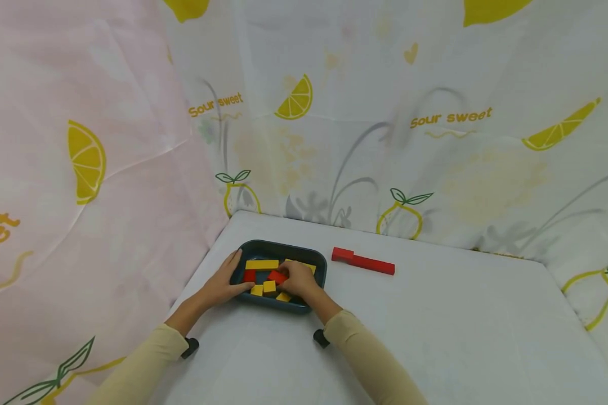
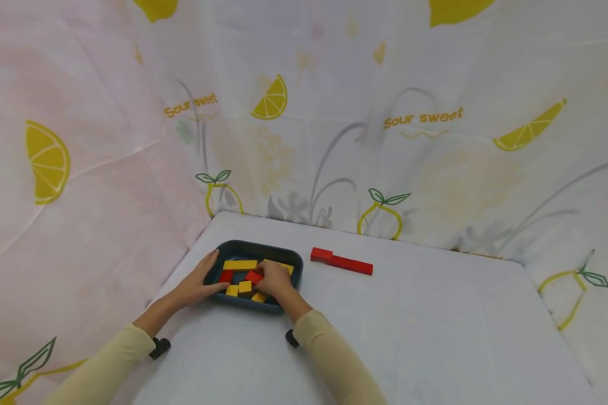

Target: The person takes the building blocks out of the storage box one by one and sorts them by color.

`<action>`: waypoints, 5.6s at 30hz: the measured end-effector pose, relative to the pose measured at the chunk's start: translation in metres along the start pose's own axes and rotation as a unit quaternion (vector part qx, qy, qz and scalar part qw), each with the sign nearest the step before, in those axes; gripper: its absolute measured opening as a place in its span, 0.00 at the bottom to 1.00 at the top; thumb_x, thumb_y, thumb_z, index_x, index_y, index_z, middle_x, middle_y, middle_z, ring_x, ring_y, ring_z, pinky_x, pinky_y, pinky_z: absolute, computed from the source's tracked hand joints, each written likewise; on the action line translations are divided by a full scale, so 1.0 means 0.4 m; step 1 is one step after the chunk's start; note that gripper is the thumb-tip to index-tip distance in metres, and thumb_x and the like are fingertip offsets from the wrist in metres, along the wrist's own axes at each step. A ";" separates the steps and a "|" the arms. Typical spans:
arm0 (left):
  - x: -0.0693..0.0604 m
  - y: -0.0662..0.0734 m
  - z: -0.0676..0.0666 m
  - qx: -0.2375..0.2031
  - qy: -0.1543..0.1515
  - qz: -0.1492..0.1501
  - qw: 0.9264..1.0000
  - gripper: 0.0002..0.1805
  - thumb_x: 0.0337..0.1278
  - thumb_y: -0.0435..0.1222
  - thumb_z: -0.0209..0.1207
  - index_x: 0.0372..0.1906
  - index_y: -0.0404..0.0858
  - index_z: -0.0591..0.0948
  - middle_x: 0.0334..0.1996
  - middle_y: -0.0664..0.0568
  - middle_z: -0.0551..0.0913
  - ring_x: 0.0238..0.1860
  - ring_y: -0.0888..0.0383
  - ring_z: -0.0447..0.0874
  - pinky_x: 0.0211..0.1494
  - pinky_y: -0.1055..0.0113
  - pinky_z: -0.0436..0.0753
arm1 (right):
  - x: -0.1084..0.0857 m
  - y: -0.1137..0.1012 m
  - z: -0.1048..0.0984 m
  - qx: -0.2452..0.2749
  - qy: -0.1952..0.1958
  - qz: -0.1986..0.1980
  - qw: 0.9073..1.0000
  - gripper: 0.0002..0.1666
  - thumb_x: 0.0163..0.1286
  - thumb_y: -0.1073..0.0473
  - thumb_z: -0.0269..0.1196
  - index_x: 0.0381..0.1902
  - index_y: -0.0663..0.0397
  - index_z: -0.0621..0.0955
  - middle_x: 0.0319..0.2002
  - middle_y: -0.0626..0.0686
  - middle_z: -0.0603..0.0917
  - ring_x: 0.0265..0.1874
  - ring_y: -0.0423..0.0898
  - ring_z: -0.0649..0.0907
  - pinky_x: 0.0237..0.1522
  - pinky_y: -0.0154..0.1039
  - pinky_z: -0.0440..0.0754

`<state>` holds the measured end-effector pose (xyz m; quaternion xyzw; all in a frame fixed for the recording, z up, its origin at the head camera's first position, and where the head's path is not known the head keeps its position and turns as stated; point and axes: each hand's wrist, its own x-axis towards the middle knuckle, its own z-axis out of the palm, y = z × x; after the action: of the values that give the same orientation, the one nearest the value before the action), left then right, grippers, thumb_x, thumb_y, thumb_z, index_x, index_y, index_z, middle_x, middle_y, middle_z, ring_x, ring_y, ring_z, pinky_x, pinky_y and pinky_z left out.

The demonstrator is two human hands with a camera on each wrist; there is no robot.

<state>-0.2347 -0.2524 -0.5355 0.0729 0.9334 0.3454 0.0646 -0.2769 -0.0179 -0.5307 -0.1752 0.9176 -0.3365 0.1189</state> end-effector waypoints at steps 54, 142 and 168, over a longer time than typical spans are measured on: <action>0.004 -0.008 0.000 -0.003 -0.001 0.009 1.000 0.59 0.56 0.59 0.63 0.80 0.39 0.42 0.79 0.36 0.43 0.75 0.34 0.50 0.72 0.30 0.54 | -0.011 -0.006 -0.016 0.154 0.027 -0.088 0.984 0.20 0.58 0.57 0.74 0.47 0.54 0.84 0.48 0.54 0.85 0.40 0.45 0.79 0.42 0.33 0.82; 0.008 0.000 0.000 0.000 0.003 0.002 1.000 0.60 0.55 0.58 0.64 0.80 0.40 0.42 0.79 0.36 0.44 0.76 0.37 0.51 0.74 0.34 0.56 | -0.182 0.400 -0.447 -0.034 0.091 0.012 0.995 0.26 0.68 0.58 0.64 0.62 0.58 0.76 0.58 0.63 0.76 0.56 0.60 0.73 0.55 0.58 0.80; 0.006 -0.003 0.004 -0.001 0.010 0.000 1.000 0.59 0.55 0.57 0.64 0.80 0.38 0.42 0.78 0.35 0.46 0.75 0.36 0.52 0.74 0.34 0.57 | -0.213 0.563 -0.458 -0.049 0.051 0.110 0.991 0.24 0.66 0.60 0.65 0.59 0.62 0.79 0.55 0.67 0.76 0.53 0.62 0.73 0.55 0.58 0.78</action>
<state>-0.2369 -0.2518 -0.5376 0.0694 0.9337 0.3468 0.0554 -0.3155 0.2822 -0.5341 -0.0615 0.9516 -0.2842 0.0994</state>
